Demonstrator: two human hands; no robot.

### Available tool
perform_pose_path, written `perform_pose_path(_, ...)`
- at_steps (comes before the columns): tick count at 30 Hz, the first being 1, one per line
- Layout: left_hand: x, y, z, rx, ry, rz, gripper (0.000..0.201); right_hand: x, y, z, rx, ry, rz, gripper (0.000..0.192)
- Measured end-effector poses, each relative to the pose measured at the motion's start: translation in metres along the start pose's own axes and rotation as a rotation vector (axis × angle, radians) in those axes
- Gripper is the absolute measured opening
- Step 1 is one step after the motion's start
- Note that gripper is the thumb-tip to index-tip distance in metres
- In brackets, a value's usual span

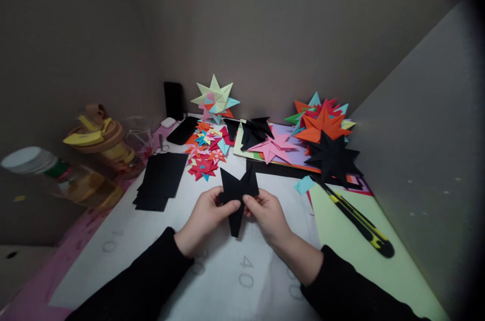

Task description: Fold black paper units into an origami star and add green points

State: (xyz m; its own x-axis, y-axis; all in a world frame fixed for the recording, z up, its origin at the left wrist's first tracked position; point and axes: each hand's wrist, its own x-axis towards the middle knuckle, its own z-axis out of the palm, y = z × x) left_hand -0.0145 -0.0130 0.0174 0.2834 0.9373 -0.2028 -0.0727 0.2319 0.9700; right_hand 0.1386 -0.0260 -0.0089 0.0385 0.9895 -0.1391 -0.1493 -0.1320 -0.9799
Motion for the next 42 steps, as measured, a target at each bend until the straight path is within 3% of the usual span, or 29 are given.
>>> perform_pose_path(6,0.001,0.003,-0.004,0.060,-0.033,-0.035,0.023,0.005,0.009,-0.005,0.131,-0.101,0.053,0.020)
perform_pose_path(19,0.008,-0.002,-0.008,0.221,-0.057,0.028,0.023,0.011,0.006,-0.007,0.134,-0.093,0.075,0.025)
perform_pose_path(22,0.007,-0.001,-0.004,0.315,-0.021,0.036,0.023,0.014,0.003,-0.009,0.148,-0.031,0.033,0.024)
perform_pose_path(26,0.003,0.009,-0.008,0.500,-0.013,0.025,0.021,0.024,0.001,-0.015,0.295,0.145,-0.008,0.024)
perform_pose_path(29,0.008,0.032,-0.017,0.731,0.090,0.169,0.016,0.034,0.003,-0.021,0.394,0.278,0.033,0.025)
perform_pose_path(32,0.037,0.066,-0.020,0.857,0.176,0.297,0.016,0.037,0.005,-0.022,0.392,0.268,0.057,0.023)
perform_pose_path(35,0.092,0.093,-0.014,0.975,0.177,0.365,0.012,0.033,0.005,-0.019,0.283,0.146,0.073,0.020)
perform_pose_path(36,0.113,0.099,-0.013,0.970,0.249,0.375,0.006,0.031,0.004,-0.018,0.239,0.109,0.080,0.018)
perform_pose_path(40,0.187,0.103,-0.019,0.896,0.412,0.368,0.003,0.028,0.001,-0.016,0.124,0.045,0.078,0.015)
perform_pose_path(42,0.212,0.098,-0.025,0.826,0.441,0.336,0.018,0.029,0.001,-0.017,0.109,0.044,0.072,0.014)
